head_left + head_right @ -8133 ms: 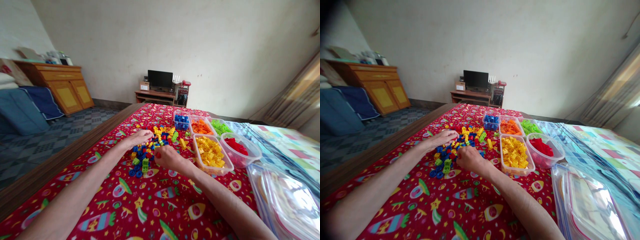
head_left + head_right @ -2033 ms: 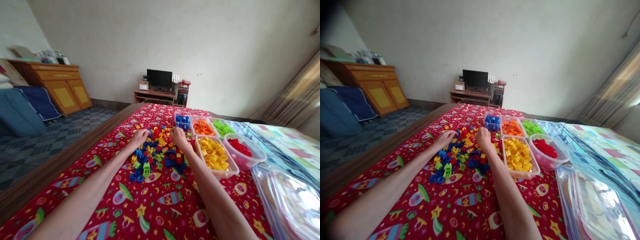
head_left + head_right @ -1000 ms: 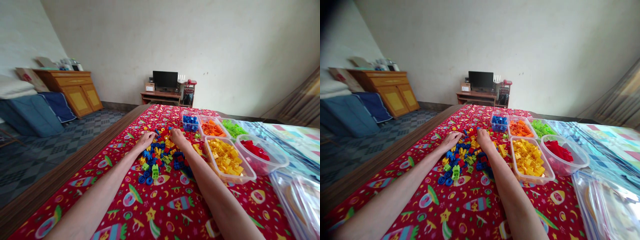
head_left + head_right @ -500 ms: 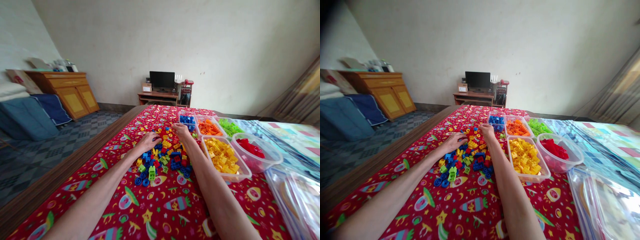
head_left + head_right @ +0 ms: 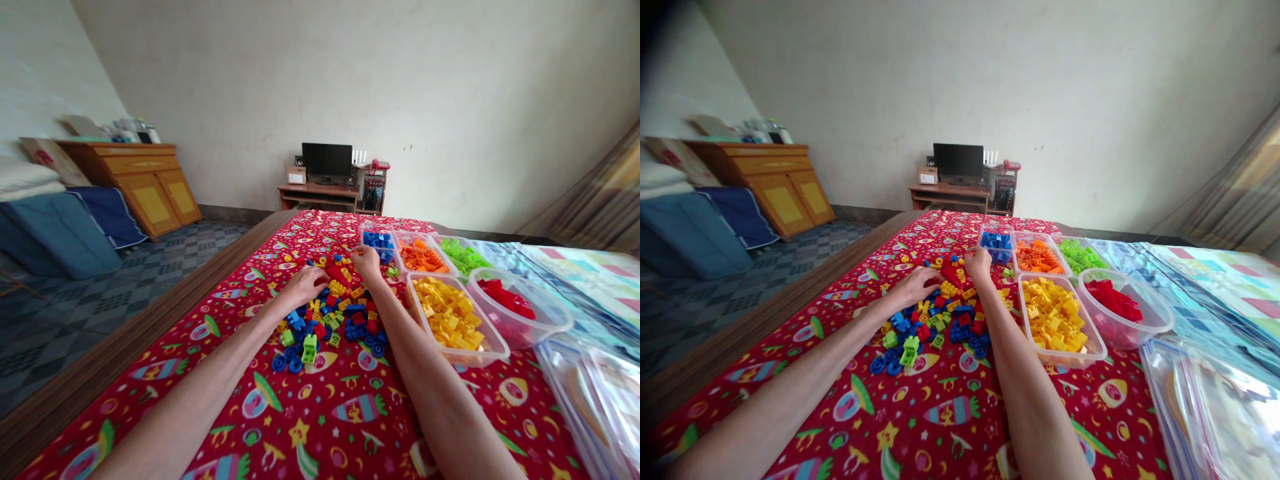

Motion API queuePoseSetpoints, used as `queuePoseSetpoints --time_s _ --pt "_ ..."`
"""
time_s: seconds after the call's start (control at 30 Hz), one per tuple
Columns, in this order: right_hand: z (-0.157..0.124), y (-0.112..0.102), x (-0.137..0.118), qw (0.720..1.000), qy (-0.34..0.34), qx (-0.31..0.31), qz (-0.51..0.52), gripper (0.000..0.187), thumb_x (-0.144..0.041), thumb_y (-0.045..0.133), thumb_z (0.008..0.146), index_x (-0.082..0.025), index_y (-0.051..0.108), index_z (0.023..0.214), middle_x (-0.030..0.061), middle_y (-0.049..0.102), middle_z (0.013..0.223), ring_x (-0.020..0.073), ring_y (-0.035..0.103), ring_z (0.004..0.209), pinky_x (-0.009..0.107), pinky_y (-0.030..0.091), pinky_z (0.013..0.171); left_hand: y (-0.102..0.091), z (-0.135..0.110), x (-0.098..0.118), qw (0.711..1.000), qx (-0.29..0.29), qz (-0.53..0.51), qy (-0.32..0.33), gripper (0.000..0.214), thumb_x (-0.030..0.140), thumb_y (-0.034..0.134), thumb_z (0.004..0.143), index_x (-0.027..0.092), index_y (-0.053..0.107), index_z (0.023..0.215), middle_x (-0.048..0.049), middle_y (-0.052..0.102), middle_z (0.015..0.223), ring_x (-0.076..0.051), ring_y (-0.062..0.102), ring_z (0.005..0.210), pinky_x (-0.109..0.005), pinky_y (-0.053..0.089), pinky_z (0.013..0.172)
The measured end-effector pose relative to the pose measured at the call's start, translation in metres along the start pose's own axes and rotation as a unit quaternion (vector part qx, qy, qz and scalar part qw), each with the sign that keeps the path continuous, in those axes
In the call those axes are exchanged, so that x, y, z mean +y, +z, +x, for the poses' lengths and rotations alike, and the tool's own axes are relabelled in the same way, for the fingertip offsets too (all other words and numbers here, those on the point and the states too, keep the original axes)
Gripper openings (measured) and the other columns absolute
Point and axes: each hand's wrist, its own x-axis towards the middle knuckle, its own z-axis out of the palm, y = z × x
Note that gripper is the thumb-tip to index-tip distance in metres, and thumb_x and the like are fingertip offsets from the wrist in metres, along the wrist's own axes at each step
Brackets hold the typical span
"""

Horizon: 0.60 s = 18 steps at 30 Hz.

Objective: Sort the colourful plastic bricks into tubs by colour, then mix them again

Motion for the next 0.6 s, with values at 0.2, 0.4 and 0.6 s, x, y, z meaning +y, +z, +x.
queuePoseSetpoints --time_s 0.2,0.4,0.6 --pt "-0.009 -0.002 -0.001 0.920 -0.136 -0.121 -0.347 0.039 -0.005 0.044 0.083 -0.013 0.065 0.115 0.0149 0.067 0.113 0.0226 0.060 0.107 0.031 0.044 0.092 -0.005 -0.003 0.006 0.999 0.001 0.048 -0.002 0.018 0.025 0.057 0.083 0.019 0.070 0.094 -0.0075 0.069 0.097 -0.025 0.061 0.096 -0.037 0.047 0.089" --pt "-0.012 0.000 -0.004 0.894 -0.156 -0.159 -0.390 0.036 -0.003 0.040 0.085 -0.010 0.069 0.106 0.0190 0.067 0.110 0.0243 0.059 0.107 0.032 0.042 0.093 -0.008 -0.003 0.005 0.999 0.038 0.022 -0.032 0.021 0.019 0.050 0.084 0.020 0.070 0.093 -0.0051 0.070 0.095 -0.020 0.065 0.092 -0.033 0.048 0.089" --pt "-0.010 -0.002 -0.005 0.909 -0.143 -0.145 -0.364 0.029 -0.006 0.049 0.083 -0.013 0.073 0.097 0.0158 0.071 0.100 0.0231 0.065 0.096 0.029 0.047 0.083 -0.016 -0.002 0.006 0.996 0.062 -0.021 -0.066 0.018 0.019 0.054 0.081 0.021 0.071 0.088 -0.0032 0.073 0.092 -0.020 0.067 0.088 -0.032 0.049 0.087"
